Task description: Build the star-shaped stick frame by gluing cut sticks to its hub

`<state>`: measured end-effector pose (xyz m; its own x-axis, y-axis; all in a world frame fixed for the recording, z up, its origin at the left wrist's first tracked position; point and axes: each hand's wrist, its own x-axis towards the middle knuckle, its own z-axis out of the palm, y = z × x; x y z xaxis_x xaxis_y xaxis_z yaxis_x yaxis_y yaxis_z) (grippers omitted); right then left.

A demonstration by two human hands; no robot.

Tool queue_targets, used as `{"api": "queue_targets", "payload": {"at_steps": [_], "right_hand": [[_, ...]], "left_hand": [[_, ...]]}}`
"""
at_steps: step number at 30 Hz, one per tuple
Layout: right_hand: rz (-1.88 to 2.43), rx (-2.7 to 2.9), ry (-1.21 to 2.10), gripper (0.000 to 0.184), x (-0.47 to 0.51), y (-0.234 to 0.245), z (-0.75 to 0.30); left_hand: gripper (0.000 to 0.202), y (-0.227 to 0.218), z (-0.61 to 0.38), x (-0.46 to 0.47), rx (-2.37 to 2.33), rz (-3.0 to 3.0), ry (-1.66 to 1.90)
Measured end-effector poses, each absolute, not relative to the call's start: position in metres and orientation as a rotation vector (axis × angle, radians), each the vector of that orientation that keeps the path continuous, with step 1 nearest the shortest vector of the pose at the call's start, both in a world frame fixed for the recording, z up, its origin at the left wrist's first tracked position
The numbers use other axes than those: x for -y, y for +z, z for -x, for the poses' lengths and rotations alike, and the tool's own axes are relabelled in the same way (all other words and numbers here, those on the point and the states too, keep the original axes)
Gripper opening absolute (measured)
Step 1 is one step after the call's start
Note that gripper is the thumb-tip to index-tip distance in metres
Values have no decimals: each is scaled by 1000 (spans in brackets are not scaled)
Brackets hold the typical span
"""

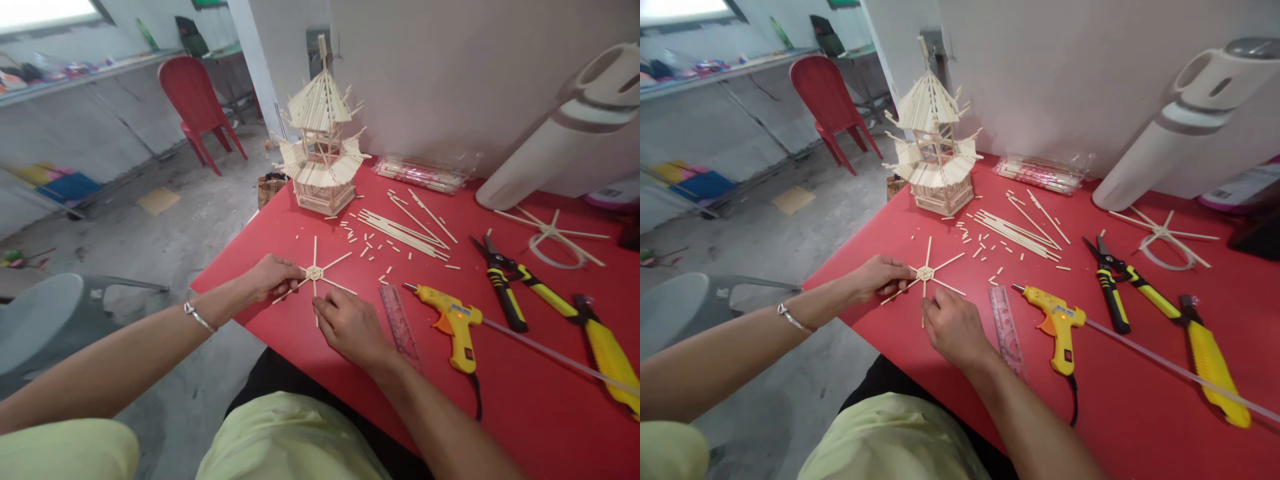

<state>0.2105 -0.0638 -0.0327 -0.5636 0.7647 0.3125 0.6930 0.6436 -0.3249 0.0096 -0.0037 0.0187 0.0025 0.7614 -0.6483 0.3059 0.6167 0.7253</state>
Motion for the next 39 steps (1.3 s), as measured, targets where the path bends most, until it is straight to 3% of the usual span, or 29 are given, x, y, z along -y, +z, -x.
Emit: {"api": "queue_targets", "payload": {"at_steps": [39], "right_hand": [[1145,2443,245,23,65,-29,-211]], "left_hand": [[28,19,-11,5,-1562,-898,448]]}}
